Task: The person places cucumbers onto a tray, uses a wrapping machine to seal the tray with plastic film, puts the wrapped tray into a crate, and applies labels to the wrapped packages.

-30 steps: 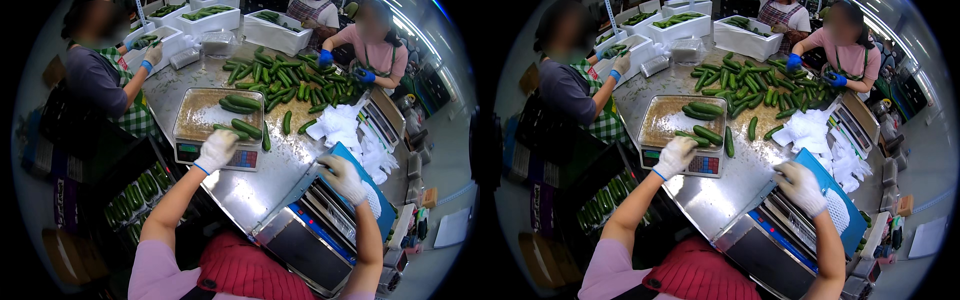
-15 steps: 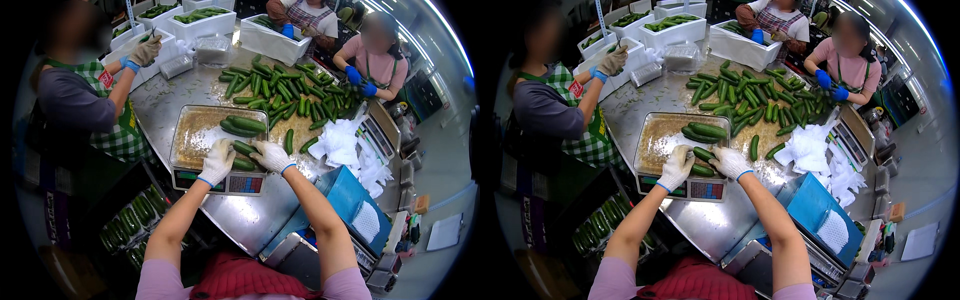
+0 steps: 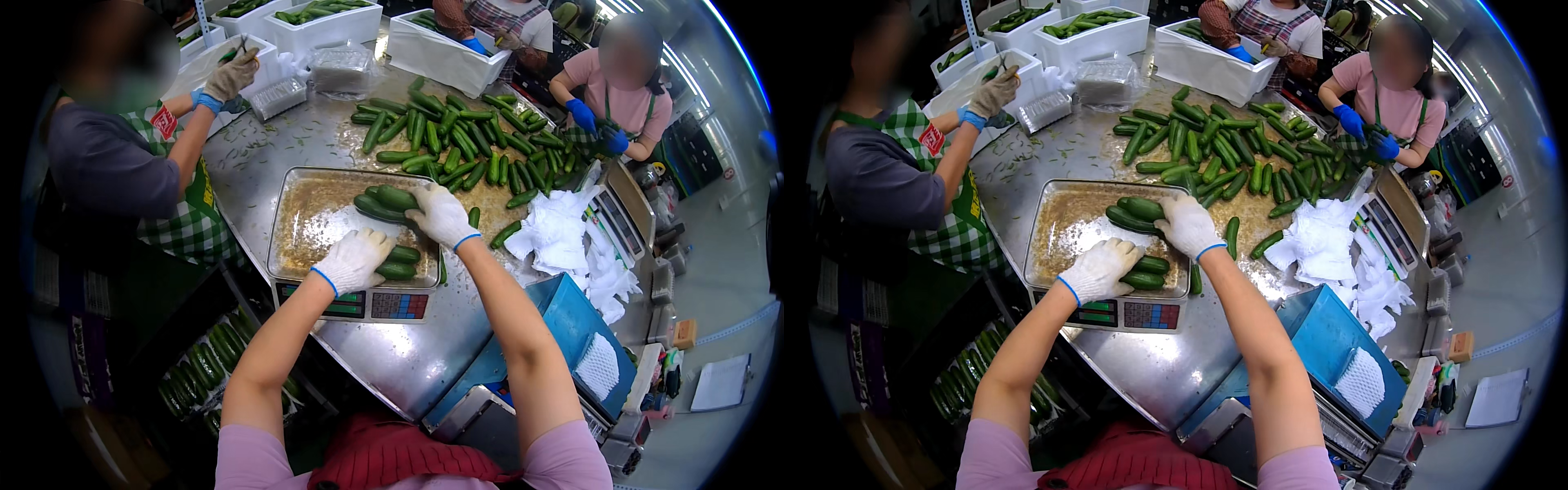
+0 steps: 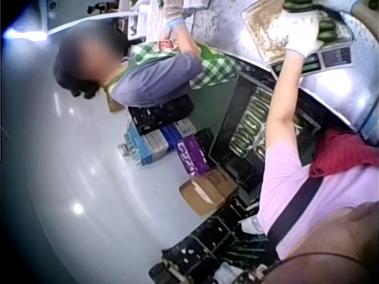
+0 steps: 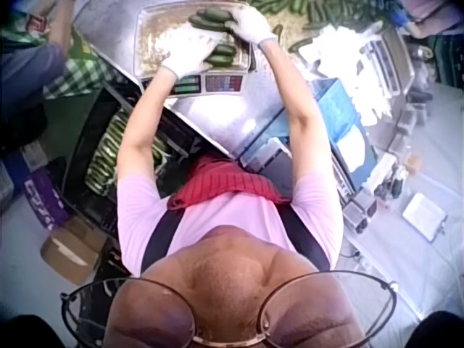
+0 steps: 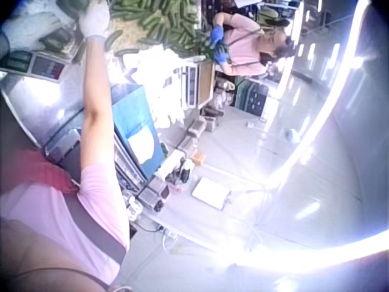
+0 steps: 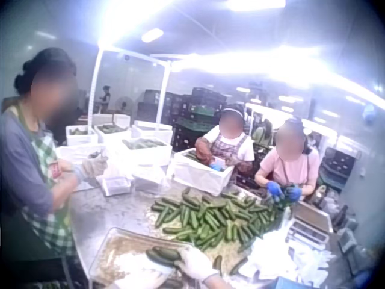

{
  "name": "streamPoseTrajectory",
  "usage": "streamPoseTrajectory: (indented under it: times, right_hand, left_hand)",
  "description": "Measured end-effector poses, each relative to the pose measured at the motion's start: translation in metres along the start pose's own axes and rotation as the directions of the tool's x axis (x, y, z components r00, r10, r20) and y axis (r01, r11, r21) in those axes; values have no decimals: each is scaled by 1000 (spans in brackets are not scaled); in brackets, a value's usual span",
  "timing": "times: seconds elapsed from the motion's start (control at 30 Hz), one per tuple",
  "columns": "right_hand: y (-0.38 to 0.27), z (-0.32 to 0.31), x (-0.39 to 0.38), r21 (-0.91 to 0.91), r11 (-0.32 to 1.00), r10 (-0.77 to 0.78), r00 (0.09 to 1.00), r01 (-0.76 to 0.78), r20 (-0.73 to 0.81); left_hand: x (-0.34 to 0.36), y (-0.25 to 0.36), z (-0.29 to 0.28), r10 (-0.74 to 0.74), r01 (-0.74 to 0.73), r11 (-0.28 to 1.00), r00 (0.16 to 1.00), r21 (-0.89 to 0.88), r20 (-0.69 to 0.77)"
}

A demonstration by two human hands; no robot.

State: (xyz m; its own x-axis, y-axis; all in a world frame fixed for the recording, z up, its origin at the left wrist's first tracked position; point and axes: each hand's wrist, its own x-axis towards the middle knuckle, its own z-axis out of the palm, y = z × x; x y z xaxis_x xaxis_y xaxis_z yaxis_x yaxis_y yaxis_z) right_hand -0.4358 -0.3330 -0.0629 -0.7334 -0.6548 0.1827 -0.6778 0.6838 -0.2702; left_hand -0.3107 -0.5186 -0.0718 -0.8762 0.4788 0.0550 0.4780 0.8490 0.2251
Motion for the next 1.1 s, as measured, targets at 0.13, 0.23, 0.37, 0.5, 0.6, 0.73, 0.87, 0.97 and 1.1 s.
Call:
streamPoseTrajectory:
  times: [0.13,0.23,0.37,0.5,0.6,0.73,0.87,0.97,1.1]
  right_hand:
    - [7,-42,3,773,534,374,916,-342,147]
    - [12,-53,-3,991,69,323,942,-116,88]
    - [6,-50,-22,721,645,210,966,-253,150]
    - [-14,-20,-31,345,913,104,944,-215,313]
    - [-12,-3,-31,339,934,32,972,-112,234]
    - [-14,13,-33,344,937,-114,980,51,166]
    - [-18,10,-34,321,946,-98,979,35,181]
    - [-21,-12,-21,179,984,-9,997,-4,72]
    - [4,8,-1,-60,974,-226,965,220,-135]
  left_hand:
    - [15,-2,-12,-24,26,1000,987,-16,156]
    - [19,-2,-21,-25,36,998,981,-53,194]
    - [14,-2,-15,-55,68,995,985,-69,166]
    - [-2,-7,-6,14,-17,999,999,-51,-50]
    - [-8,-6,-15,37,-35,999,996,-24,76]
    - [-12,-2,-22,136,-139,990,965,2,-226]
    - [-4,-12,-11,85,-89,995,993,-39,-84]
    - [5,-12,-14,69,-68,998,992,-17,102]
    - [21,-6,-22,55,-62,998,976,25,211]
